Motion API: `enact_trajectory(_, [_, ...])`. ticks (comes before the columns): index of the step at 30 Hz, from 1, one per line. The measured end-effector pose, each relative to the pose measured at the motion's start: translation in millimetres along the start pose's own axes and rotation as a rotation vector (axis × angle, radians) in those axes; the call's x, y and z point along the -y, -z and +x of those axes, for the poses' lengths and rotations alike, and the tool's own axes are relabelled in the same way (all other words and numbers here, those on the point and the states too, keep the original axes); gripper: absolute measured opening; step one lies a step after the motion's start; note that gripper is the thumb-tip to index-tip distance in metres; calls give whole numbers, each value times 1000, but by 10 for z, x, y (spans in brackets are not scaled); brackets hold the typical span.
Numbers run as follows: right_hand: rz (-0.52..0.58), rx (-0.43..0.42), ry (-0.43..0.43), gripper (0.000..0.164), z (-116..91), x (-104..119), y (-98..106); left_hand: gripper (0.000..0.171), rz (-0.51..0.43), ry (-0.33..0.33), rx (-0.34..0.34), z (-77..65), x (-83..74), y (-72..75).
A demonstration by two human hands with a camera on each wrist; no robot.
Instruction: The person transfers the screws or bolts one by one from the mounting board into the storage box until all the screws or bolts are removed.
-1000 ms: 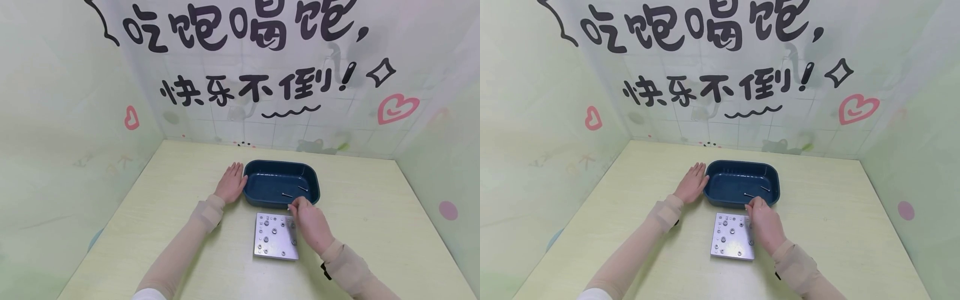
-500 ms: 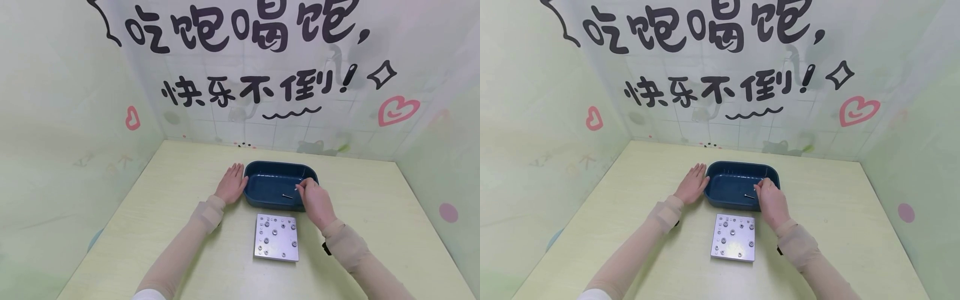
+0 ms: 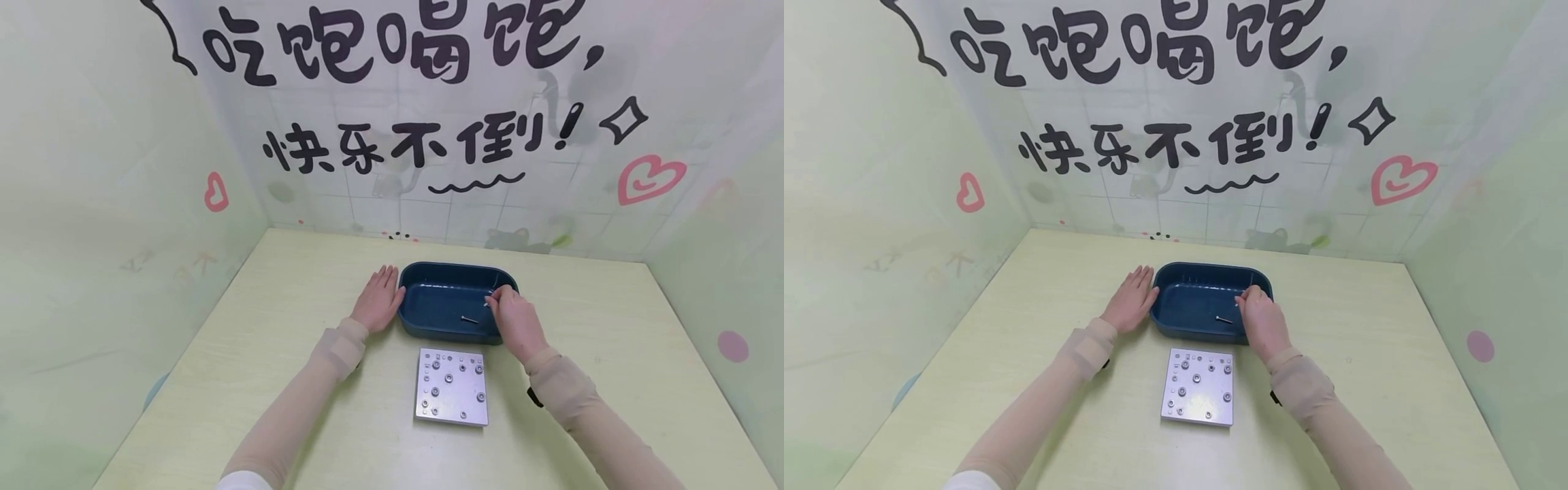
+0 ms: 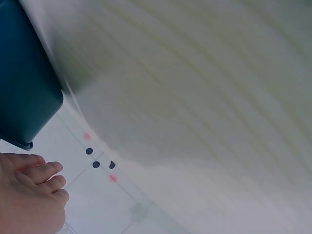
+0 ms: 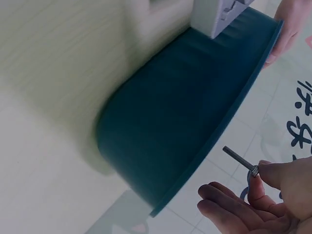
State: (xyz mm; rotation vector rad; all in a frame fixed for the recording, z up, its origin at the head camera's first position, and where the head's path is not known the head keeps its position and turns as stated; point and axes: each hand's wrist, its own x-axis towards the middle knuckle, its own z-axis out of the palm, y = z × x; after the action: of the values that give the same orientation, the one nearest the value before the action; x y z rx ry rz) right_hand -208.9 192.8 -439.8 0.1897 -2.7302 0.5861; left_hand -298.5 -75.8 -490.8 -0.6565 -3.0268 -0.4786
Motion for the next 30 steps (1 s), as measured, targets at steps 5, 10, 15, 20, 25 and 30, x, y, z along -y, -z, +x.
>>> enact_trajectory(5, [-11,16,1,18,26,-70,-55,60,-4,1,-5,1,4,-3])
enact_trajectory(10, [-31,60,-17,20,45,-114,-95,60,-3,-2,-7,0,7,-11])
enact_trajectory(15, [-51,105,-19,20,51,-167,-147,60,-7,-3,-8,1,2,-8])
enact_trajectory(20, [-55,138,-22,18,55,-202,-194,60,-8,-2,-8,2,-1,-7])
enact_trajectory(25, [-56,164,-16,17,64,-211,-216,59,0,-4,-11,6,6,-14])
enact_trajectory(30, [-59,185,-22,17,71,-214,-234,60,-1,-5,-9,1,5,-9])
